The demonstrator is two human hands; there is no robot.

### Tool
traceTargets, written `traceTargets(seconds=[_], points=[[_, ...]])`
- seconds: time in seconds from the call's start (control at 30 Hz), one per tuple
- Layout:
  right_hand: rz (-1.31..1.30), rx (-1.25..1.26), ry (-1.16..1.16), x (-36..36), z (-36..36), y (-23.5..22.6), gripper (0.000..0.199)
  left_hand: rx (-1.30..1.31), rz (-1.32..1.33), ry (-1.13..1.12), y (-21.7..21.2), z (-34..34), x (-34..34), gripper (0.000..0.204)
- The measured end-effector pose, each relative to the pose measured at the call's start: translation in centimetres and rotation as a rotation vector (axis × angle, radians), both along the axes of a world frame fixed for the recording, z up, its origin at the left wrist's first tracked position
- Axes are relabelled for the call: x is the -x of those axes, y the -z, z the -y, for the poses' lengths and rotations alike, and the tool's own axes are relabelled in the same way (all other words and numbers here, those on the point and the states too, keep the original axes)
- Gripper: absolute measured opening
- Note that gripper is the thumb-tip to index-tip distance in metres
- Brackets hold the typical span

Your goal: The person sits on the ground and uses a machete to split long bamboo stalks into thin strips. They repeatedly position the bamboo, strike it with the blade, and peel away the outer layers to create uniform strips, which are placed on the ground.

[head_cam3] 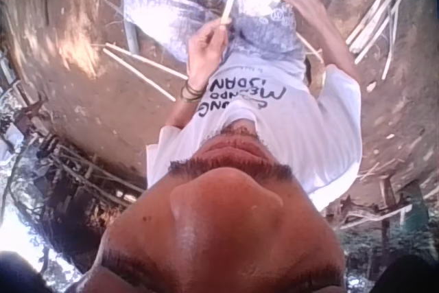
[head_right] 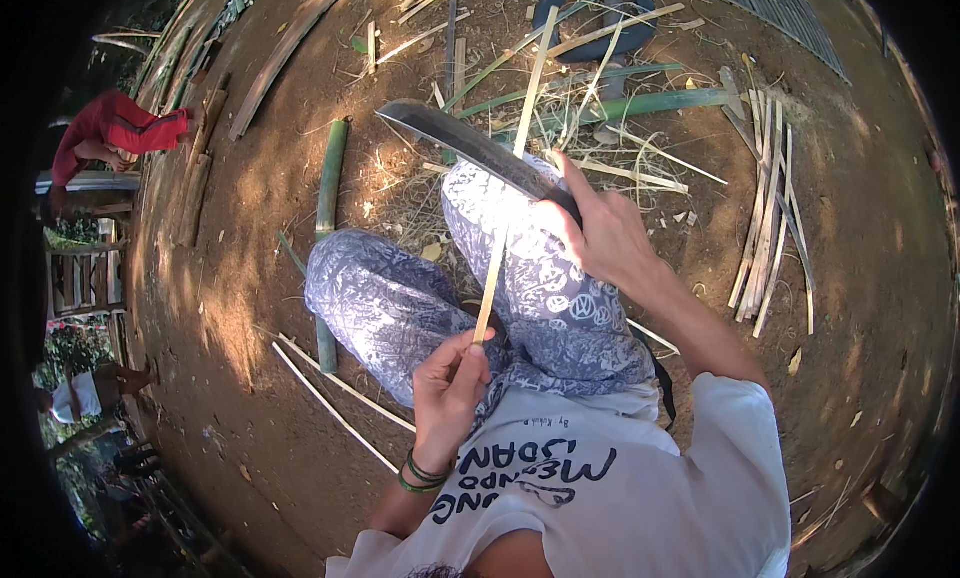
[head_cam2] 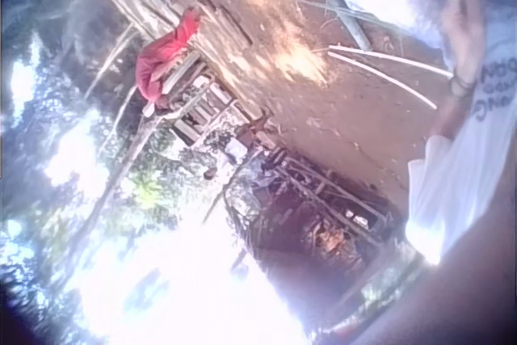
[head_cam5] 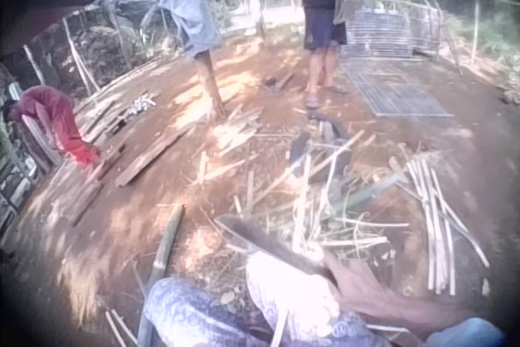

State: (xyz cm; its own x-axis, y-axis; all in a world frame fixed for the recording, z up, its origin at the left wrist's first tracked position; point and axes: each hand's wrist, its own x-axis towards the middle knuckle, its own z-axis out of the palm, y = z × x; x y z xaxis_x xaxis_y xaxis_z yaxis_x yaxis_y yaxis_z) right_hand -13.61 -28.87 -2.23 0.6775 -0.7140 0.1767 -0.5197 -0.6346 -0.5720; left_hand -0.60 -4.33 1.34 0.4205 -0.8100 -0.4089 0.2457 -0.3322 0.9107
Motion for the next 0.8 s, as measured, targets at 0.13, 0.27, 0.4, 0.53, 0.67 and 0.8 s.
traceTargets(seconds=[0.13,0.27,0.4,0.53,0.67,0.8], points=[[0.172,-0.117,-0.086,0.0,-1.1,-1.8,0.072,0.040,-0.038,0.013,0.8,2.9,-1.4,0.016],[-0.060,0.019,-0.236,-0.3,-2.4,-3.0,0.087,0.093,-0.080,-0.059,0.4,6.7,-1.0,0.015],[-0.079,0.073,-0.258,-0.9,-2.7,-3.0,0.092,0.122,0.177,0.025,1.5,8.8,-1.5,0.021],[-0.090,0.066,-0.261,-1.0,-2.6,-2.6,0.093,0.168,0.278,0.014,2.1,8.7,-1.7,0.020],[-0.092,0.123,-0.250,-1.0,-2.8,-2.5,0.095,0.177,0.326,-0.044,1.9,8.3,-1.2,0.017],[-0.042,0.157,-0.246,-0.7,-3.0,-1.5,0.098,0.168,0.311,-0.040,2.2,7.8,-0.8,0.015]])
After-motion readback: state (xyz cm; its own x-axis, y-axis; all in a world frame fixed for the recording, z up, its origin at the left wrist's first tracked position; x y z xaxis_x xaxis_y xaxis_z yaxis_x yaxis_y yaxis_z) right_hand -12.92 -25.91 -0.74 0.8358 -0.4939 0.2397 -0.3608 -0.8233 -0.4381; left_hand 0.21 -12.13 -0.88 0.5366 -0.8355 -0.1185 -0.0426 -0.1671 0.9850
